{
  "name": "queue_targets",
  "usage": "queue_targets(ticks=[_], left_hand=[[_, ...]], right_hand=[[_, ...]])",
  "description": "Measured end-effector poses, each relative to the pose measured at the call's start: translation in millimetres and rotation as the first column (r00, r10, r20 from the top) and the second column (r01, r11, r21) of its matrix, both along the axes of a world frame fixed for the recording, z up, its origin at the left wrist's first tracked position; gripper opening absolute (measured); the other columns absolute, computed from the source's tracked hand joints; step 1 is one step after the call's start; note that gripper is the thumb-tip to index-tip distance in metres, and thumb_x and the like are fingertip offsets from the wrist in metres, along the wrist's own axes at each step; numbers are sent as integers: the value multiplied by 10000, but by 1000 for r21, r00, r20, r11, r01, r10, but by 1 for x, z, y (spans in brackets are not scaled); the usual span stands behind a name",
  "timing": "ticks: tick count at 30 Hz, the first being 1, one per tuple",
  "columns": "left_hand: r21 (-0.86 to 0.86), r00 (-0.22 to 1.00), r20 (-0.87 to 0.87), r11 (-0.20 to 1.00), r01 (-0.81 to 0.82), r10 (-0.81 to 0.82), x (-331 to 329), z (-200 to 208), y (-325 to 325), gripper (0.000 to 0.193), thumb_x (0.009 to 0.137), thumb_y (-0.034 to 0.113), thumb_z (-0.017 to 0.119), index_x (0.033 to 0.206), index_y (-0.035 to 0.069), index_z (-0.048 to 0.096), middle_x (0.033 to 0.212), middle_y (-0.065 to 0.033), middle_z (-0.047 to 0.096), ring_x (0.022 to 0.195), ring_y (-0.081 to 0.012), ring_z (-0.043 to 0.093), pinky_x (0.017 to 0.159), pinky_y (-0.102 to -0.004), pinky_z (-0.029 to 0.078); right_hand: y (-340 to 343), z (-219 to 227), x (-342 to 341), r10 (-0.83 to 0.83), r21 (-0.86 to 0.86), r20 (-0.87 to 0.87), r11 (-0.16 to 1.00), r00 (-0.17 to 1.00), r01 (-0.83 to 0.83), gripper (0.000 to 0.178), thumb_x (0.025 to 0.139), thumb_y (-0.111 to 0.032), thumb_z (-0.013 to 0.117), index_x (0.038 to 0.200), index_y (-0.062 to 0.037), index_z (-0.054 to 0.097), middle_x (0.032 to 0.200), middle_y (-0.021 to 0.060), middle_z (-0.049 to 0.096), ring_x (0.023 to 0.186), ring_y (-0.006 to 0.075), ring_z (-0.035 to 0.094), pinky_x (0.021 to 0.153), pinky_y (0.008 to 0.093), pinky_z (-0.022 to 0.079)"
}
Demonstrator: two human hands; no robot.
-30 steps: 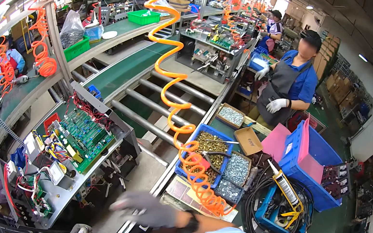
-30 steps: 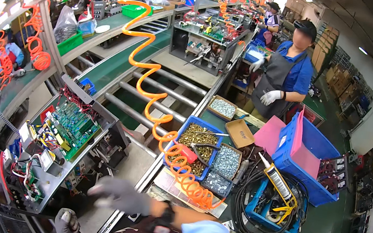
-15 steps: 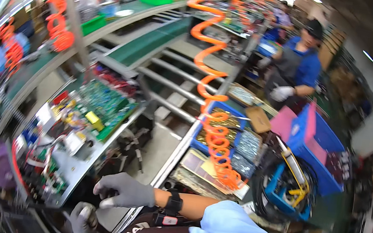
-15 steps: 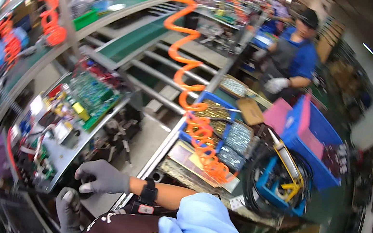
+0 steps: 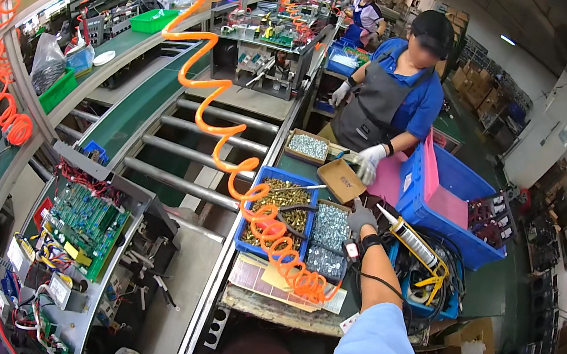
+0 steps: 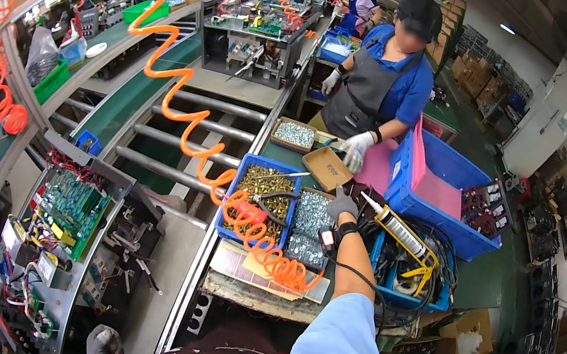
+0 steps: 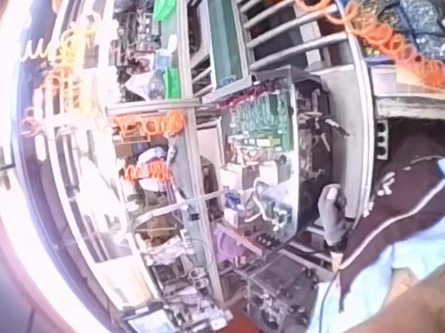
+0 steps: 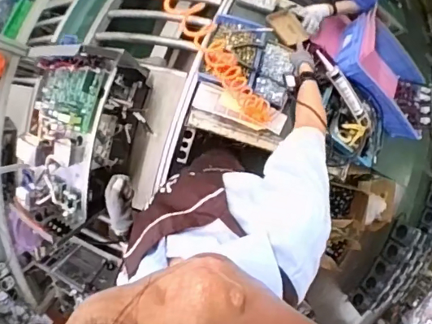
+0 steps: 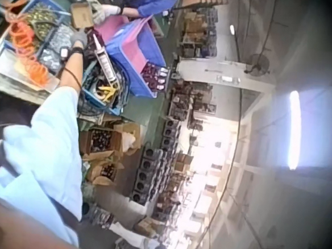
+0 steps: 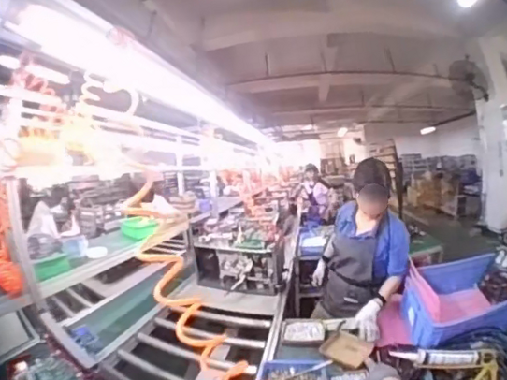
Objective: Assembling a solar inverter unit by applying labels, fastening screws with a power tool, and connecting wiring.
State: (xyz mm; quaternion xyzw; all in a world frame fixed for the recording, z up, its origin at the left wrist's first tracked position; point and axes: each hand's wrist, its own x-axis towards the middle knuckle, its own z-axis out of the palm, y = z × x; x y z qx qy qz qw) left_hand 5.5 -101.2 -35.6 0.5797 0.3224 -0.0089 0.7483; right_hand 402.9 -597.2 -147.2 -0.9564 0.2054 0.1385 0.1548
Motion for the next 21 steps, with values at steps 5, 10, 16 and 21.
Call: queue_targets(ticks=[5,10,16,21], left_hand=[[23,998,-57,999,-26,27,9,1,-18,224,930,251,505,788,78,502,598,41,343,490,-51,297,438,-214,222],[57,988,-112,993,-101,107,18,7,-41,236,936,259,497,782,80,487,608,45,328,504,-48,290,446,-210,219],[34,990,-84,993,-115,117,27,0,-51,215,923,253,538,812,72,505,615,47,340,512,-51,295,454,-210,230],[93,994,-61,992,-83,88,45,3,-51,192,907,240,548,888,49,555,615,49,378,516,-45,318,464,-203,239]], right_hand=[[-11,-38,33,212,-410,127,901,969,-143,481,858,-200,513,1330,-274,456,1193,140,472,1120,301,473,864,435,448],[-17,-58,71,509,-468,-36,752,860,-465,311,862,-201,499,1135,-270,633,1159,125,506,1115,303,474,856,419,426],[-29,-46,80,390,-300,144,893,910,-335,348,762,-157,571,1097,-211,646,1259,183,486,1146,345,478,892,400,440],[71,43,0,-177,422,846,799,503,-429,176,832,-89,568,981,-2,604,882,84,618,793,161,583,739,308,472]])
